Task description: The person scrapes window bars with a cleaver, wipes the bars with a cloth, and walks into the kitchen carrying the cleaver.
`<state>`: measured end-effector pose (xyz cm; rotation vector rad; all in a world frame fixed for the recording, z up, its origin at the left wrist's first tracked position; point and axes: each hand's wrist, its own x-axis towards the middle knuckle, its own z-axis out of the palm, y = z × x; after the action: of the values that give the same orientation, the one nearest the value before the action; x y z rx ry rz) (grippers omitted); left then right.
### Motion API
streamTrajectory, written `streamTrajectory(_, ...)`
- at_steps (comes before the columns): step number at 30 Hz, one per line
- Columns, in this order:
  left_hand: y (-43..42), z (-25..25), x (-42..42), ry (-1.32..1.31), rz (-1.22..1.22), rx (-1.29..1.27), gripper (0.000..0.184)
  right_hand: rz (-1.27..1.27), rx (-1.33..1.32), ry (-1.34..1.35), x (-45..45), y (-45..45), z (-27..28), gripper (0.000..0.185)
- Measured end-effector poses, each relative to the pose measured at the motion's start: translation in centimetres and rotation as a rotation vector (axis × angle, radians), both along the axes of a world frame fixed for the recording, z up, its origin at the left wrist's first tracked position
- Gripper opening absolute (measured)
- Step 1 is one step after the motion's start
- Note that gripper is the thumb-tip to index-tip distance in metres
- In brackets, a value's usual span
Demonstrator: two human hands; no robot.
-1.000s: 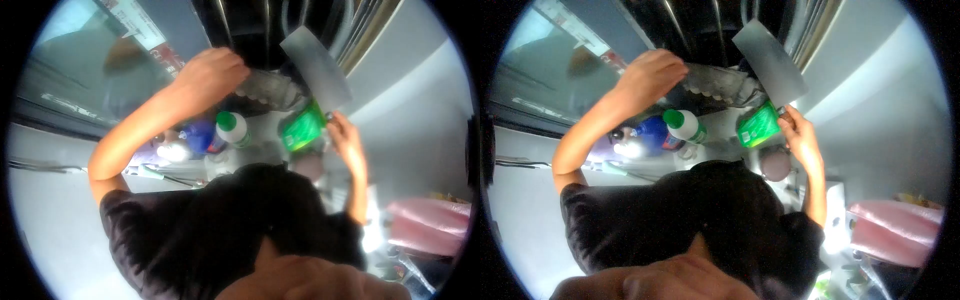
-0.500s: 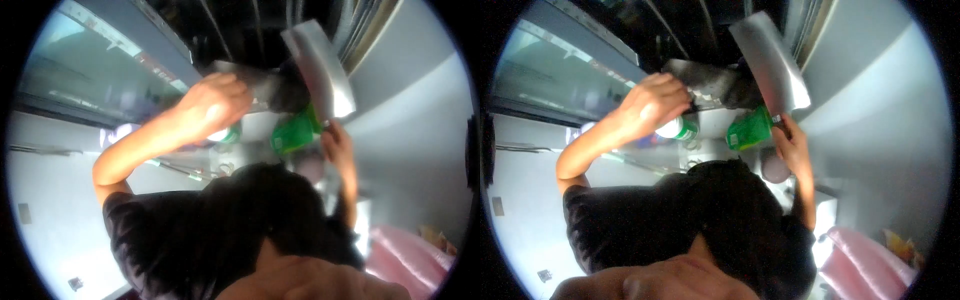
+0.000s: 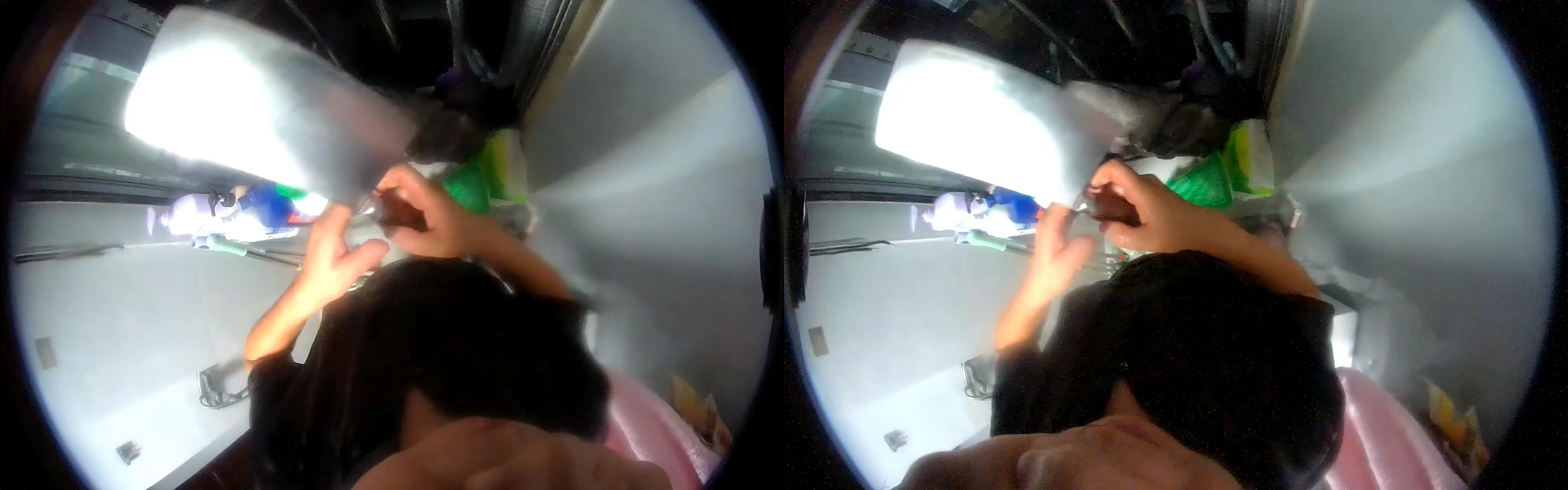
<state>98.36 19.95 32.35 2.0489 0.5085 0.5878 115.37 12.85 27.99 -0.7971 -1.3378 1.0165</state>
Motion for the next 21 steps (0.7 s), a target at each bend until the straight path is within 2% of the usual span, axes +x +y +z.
streamTrajectory(1, -0.4, -0.5, 0.0, 0.001, 0.004, 0.004, 0.038, 0.011, 0.057, 0.038, -0.4, 0.3, -0.3, 0.033)
streamTrajectory(2, -1.0, -0.9, -0.3, 0.026, 0.074, -0.098, 0.037, 0.014, 0.06, 0.039, -0.8, 0.7, -0.8, 0.033)
streamTrajectory(3, -1.5, -1.1, -0.5, 0.05, 0.144, -0.201, 0.035, -0.001, 0.137, -0.036, -1.1, 1.1, -1.3, 0.031)
streamTrajectory(5, -2.1, -1.1, -0.2, 0.02, 0.164, -0.22, 0.029, -0.01, 0.217, -0.109, -1.8, 1.7, -1.5, 0.03)
streamTrajectory(7, -2.2, -1.7, -0.1, -0.232, 0.225, -0.339, 0.028, -0.039, 0.357, 0.046, -2.5, 2.1, -0.9, 0.028)
streamTrajectory(9, -1.9, -1.3, 0.4, -0.231, 0.242, -0.277, 0.028, -0.074, 0.302, 0.024, -2.0, 1.6, 0.2, 0.022)
streamTrajectory(10, -1.4, -1.3, 1.0, -0.32, 0.197, -0.208, 0.026, -0.218, 0.417, -0.186, -1.4, 1.6, 0.5, 0.019)
streamTrajectory(11, -1.1, -1.2, 1.2, -0.409, 0.149, -0.136, 0.025, -0.269, 0.332, -0.311, -0.3, 0.9, 0.5, 0.015)
streamTrajectory(12, -1.2, -1.4, 0.8, -0.433, 0.163, -0.194, 0.025, -0.312, 0.249, -0.443, 0.7, 0.3, 0.6, 0.012)
streamTrajectory(13, -1.2, -1.3, 0.1, -0.423, 0.161, -0.237, 0.026, -0.404, 0.245, -0.316, 1.8, 0.5, 0.2, 0.014)
streamTrajectory(14, -1.3, -1.8, -0.8, -0.408, 0.172, -0.286, 0.026, -0.564, 0.314, -0.417, 4.2, 1.3, -1.5, 0.013)
streamTrajectory(15, -1.5, -2.1, -1.4, -0.394, 0.185, -0.333, 0.026, -0.698, 0.058, -0.528, 5.7, 1.0, -0.6, 0.017)
streamTrajectory(17, -2.5, -2.0, -1.5, -0.43, 0.176, -0.312, 0.018, -1.018, -0.023, -0.724, 9.0, 2.9, -2.4, 0.025)
streamTrajectory(18, -2.5, -2.4, -2.0, -0.381, 0.164, -0.278, 0.017, -1.015, 0.005, -0.727, 10.2, 3.7, -3.2, 0.025)
streamTrajectory(20, -2.4, -3.5, -2.8, -0.311, 0.194, -0.213, 0.015, -1.087, -0.506, -1.172, 11.9, 5.3, -4.9, 0.04)
streamTrajectory(21, -2.9, -3.5, -3.1, -0.276, 0.288, -0.324, 0.015, -1.091, -0.486, -1.174, 12.6, 6.0, -5.9, 0.04)
